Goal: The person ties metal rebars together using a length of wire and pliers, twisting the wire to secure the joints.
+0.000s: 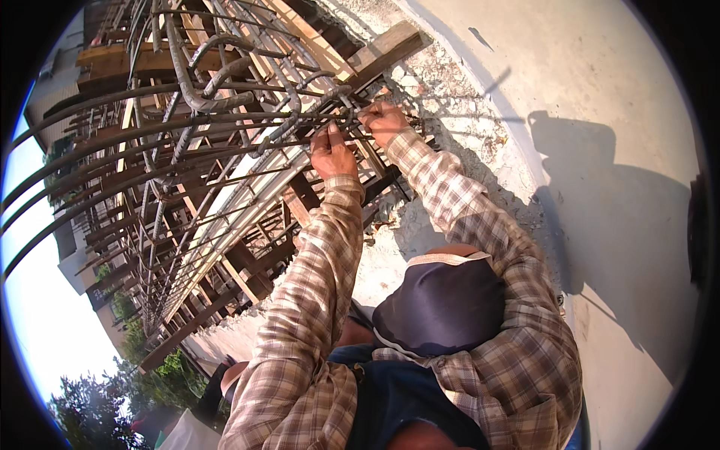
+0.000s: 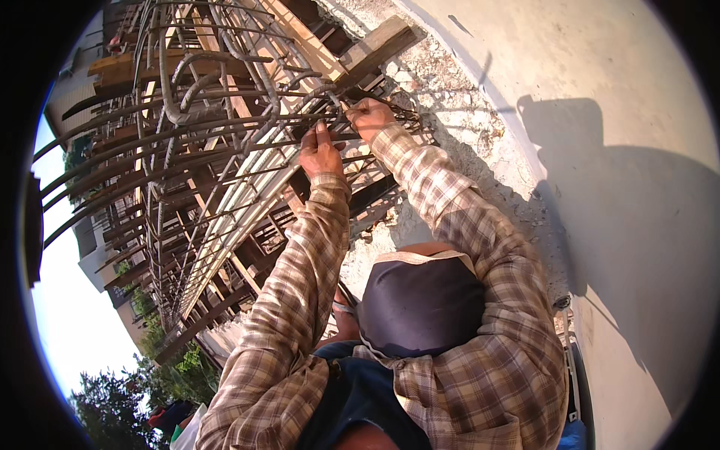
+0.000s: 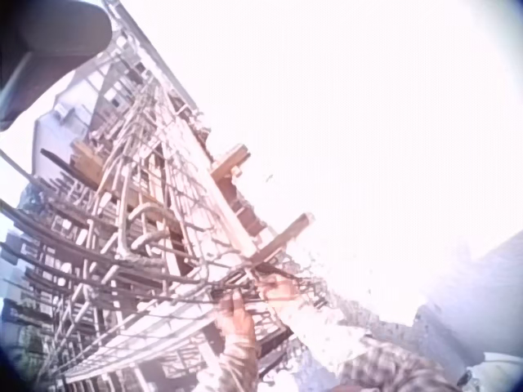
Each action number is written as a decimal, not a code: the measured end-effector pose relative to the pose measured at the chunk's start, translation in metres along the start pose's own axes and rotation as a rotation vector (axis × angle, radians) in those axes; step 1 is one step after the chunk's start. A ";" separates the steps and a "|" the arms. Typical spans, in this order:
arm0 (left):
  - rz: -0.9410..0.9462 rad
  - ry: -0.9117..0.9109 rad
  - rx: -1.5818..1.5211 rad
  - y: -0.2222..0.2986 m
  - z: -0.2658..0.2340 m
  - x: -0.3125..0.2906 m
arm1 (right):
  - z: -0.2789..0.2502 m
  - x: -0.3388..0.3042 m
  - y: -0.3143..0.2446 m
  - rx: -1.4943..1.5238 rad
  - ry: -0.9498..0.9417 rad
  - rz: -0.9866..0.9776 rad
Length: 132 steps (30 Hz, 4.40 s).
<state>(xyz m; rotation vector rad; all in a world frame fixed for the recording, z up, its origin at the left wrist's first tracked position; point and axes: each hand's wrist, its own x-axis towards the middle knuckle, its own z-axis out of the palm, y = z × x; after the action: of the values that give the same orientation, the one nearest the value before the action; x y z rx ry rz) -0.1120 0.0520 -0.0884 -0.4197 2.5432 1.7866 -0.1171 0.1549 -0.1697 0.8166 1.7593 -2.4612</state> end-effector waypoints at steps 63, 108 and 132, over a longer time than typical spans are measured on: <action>-0.464 -0.463 -0.534 0.007 -0.046 -0.035 | -0.217 -0.464 0.021 -1.265 0.598 0.412; -0.495 -0.502 -0.494 0.015 -0.066 -0.046 | -0.138 -0.253 0.008 -0.263 -0.042 0.154; -0.534 -0.523 -0.442 0.019 -0.067 -0.056 | -0.062 -0.084 -0.075 -1.203 -0.318 0.138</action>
<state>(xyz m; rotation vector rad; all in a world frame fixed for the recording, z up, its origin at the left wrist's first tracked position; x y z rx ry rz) -0.0524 0.0083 -0.0389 -0.4911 1.5144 1.8960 -0.0418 0.2134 -0.0837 0.3434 2.3540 -0.9602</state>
